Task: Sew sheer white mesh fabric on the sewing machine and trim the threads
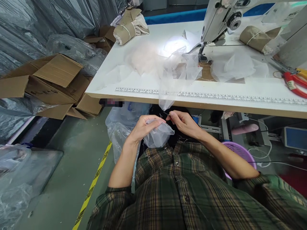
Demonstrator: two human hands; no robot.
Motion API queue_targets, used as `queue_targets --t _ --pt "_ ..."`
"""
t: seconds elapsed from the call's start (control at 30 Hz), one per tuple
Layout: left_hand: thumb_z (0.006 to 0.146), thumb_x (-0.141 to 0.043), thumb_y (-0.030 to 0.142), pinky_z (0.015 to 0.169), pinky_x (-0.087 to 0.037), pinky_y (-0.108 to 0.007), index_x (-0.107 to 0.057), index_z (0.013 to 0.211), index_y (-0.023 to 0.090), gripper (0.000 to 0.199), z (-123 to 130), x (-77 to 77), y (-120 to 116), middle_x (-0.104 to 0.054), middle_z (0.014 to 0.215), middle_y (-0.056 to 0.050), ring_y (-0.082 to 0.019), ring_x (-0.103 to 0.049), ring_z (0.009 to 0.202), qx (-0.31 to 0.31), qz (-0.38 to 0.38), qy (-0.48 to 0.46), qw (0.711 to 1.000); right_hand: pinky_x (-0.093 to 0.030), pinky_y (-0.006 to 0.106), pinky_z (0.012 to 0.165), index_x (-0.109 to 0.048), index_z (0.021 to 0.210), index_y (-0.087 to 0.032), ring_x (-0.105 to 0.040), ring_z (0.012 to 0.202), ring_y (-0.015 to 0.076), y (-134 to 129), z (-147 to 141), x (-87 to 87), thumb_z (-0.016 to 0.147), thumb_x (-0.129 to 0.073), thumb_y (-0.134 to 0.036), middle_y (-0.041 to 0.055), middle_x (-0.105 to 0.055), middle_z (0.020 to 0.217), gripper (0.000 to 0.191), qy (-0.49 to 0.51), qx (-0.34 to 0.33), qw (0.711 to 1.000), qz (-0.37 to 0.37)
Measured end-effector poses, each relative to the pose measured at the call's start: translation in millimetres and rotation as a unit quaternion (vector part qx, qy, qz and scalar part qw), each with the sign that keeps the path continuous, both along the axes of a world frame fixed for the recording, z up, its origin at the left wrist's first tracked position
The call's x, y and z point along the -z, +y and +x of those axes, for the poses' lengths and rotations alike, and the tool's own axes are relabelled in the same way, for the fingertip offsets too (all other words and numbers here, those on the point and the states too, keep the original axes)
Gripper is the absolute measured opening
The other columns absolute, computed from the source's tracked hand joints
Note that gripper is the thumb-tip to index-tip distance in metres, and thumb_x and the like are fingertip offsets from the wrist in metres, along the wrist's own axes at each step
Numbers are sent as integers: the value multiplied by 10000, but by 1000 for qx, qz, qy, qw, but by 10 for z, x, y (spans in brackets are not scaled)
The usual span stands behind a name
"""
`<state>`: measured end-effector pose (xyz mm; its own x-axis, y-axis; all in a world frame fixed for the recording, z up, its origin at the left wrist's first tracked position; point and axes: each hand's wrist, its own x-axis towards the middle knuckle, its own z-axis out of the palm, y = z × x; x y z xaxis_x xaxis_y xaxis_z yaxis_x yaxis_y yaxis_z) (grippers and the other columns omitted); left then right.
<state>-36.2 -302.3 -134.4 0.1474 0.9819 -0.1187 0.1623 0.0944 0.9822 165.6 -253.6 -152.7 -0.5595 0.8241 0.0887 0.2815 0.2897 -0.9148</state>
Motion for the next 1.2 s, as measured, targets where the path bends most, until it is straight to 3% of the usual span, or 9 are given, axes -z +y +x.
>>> queue_targets --t 0.17,0.37,0.47,0.57,0.7,0.8,0.9,1.03,1.2 --pt "817 -719 371 628 -405 -223 -779 801 137 242 2 -8 -13 -727 781 -53 -131 -571 675 14 -19 -35 999 -286 263 568 -581 767 -172 -398 578 106 -112 16 -39 1020 -369 -514 -29 -485 643 476 -8 -45 999 10" --pt "785 -734 338 659 -440 -220 -747 738 127 216 40 -15 5 -729 787 -48 -141 -611 710 22 -32 -45 998 -264 268 548 -525 712 -187 -352 552 102 -81 -62 -17 1006 -400 -542 -44 -435 599 478 -5 -36 999 -1" --pt "801 -724 330 618 -429 -206 -755 775 129 205 89 -25 -105 -700 733 -34 -119 -585 663 22 -40 -53 998 -310 256 560 -556 805 -182 -399 605 108 -196 10 22 971 -433 -623 -27 -477 678 487 70 -41 995 -58" --pt "850 -692 382 499 -354 -193 -756 839 130 260 133 -21 -376 -595 592 5 -84 -481 528 42 -99 -41 993 -328 237 536 -578 946 -185 -393 593 96 -432 129 62 838 -652 -646 -40 -492 714 480 117 -98 976 -157" --pt "824 -728 435 514 -413 -199 -747 971 141 329 70 73 -781 -653 703 -21 -95 -529 565 102 -178 -75 976 -344 228 514 -644 867 -166 -429 567 91 -668 233 158 725 -797 -573 -33 -547 674 457 88 -148 940 -294" --pt "773 -786 424 532 -459 -202 -723 1039 145 390 -85 185 -915 -691 751 -32 -100 -579 575 90 -212 -99 968 -335 224 503 -678 812 -147 -438 547 87 -649 247 263 754 -776 -548 -31 -551 623 417 75 -162 921 -345" --pt "771 -797 412 503 -444 -186 -717 995 138 363 -232 275 -839 -690 689 -25 -87 -576 521 34 -199 -79 976 -300 220 480 -685 782 -140 -411 515 74 -523 194 365 740 -789 -530 -38 -545 594 405 91 -141 920 -354" --pt "769 -790 448 461 -398 -174 -721 909 140 345 -306 347 -520 -664 633 -15 -74 -523 481 -64 -140 -73 985 -264 222 446 -672 797 -158 -384 469 70 -364 40 480 708 -794 -569 -47 -547 567 438 133 -31 926 -351" --pt "756 -787 478 443 -358 -166 -707 811 136 356 -304 392 -191 -662 624 -14 -53 -478 452 -91 -123 -83 985 -238 216 429 -653 811 -178 -371 444 59 -287 -60 592 658 -817 -583 -49 -566 589 462 180 29 905 -385"
